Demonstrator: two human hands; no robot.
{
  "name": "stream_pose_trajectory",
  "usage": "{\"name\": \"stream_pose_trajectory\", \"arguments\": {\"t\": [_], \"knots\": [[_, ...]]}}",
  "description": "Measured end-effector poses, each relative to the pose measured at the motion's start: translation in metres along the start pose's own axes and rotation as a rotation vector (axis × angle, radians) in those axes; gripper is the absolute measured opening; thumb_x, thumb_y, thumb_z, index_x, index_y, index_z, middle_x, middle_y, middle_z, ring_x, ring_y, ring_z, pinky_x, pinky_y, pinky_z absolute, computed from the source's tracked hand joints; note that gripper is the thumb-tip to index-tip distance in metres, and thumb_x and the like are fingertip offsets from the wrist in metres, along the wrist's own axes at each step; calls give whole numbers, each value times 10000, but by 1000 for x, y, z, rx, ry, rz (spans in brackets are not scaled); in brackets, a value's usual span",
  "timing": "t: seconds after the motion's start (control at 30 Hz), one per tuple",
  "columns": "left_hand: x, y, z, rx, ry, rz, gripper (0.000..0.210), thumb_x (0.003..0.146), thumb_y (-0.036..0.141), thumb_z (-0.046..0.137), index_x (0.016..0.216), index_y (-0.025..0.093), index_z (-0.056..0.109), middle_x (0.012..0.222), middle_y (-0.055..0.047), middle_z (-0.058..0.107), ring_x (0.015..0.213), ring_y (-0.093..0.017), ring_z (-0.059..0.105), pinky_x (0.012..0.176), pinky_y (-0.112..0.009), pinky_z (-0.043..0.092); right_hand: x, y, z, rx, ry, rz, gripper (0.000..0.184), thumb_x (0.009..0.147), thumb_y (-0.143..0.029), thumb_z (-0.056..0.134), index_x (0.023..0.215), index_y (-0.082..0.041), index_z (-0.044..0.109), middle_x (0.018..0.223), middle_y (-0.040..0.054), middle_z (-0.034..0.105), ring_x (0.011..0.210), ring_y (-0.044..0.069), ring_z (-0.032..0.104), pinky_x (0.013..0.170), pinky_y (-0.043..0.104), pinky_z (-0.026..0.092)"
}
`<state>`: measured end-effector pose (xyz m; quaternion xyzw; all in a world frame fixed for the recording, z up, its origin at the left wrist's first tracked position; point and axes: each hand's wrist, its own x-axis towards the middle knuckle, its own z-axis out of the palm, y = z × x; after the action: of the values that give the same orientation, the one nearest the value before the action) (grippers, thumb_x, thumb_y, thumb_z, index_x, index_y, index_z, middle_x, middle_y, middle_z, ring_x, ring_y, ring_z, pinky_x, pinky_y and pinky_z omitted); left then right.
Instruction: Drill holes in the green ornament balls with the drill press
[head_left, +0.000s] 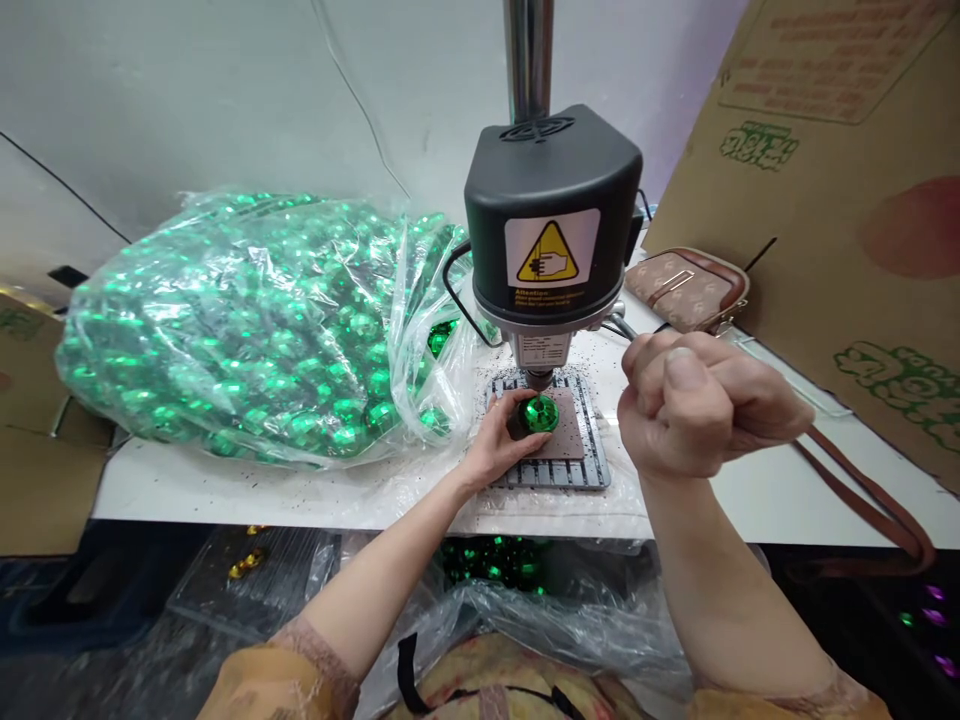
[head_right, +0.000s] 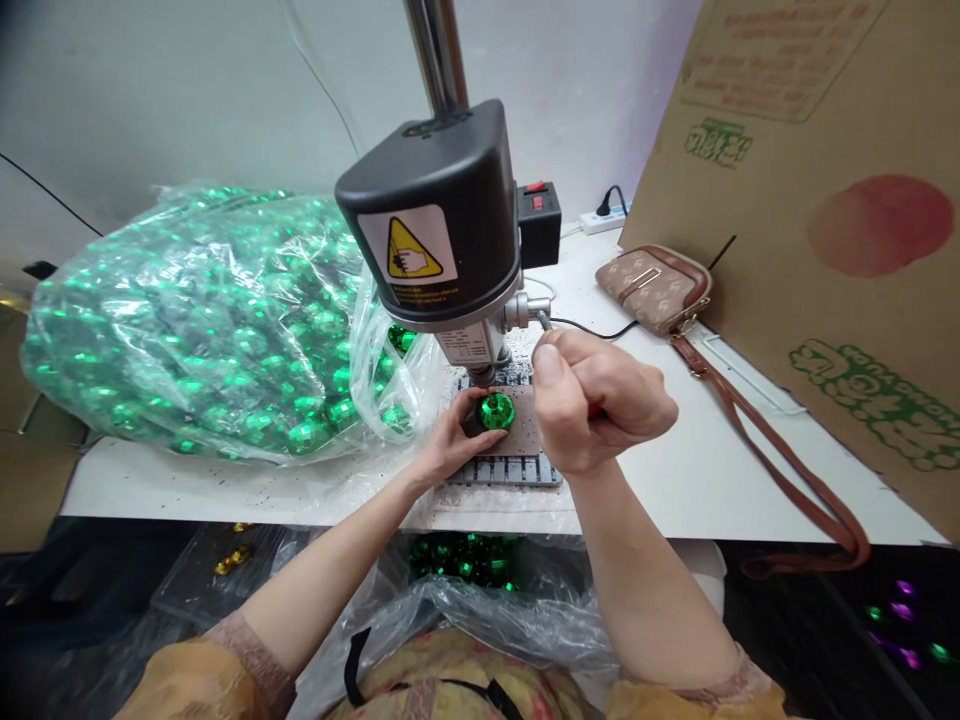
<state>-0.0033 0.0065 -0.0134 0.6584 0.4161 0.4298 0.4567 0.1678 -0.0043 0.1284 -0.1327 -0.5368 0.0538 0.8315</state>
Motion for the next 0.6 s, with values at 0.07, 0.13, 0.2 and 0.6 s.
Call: {"name": "stream_pose_trajectory", "arguments": {"t": [0.07,0.13,0.2,0.6], "knots": [[0,0,0,0,-3,6,573,770,380,887,1266,250,631,1276,-90,688,1268,-316,610,1168,-504,427,-1,0,0,8,-4,-11,452,818,-31,547,598,-164,176,527,-66,260,450,14,266,467,236,256],[0,-2,0,1,-2,11,576,772,369,886,1273,249,626,1283,-91,681,1261,-311,607,1152,-490,438,-1,0,0,18,-8,-20,442,810,-21,540,597,-164,179,531,-69,263,449,13,263,464,235,264],[0,-3,-1,3,0,15,576,771,362,886,1273,250,625,1286,-90,678,1261,-307,602,1142,-477,443,-1,1,-1,30,-16,-29,432,811,-26,534,597,-165,185,531,-71,267,448,14,266,462,236,270],[-1,-4,-1,72,-8,37,552,797,330,859,1277,252,597,1302,-88,666,1272,-311,594,1135,-494,448,-4,-1,0,5,11,-21,460,844,-69,559,587,-162,190,507,-67,263,431,10,275,465,249,249]]}}
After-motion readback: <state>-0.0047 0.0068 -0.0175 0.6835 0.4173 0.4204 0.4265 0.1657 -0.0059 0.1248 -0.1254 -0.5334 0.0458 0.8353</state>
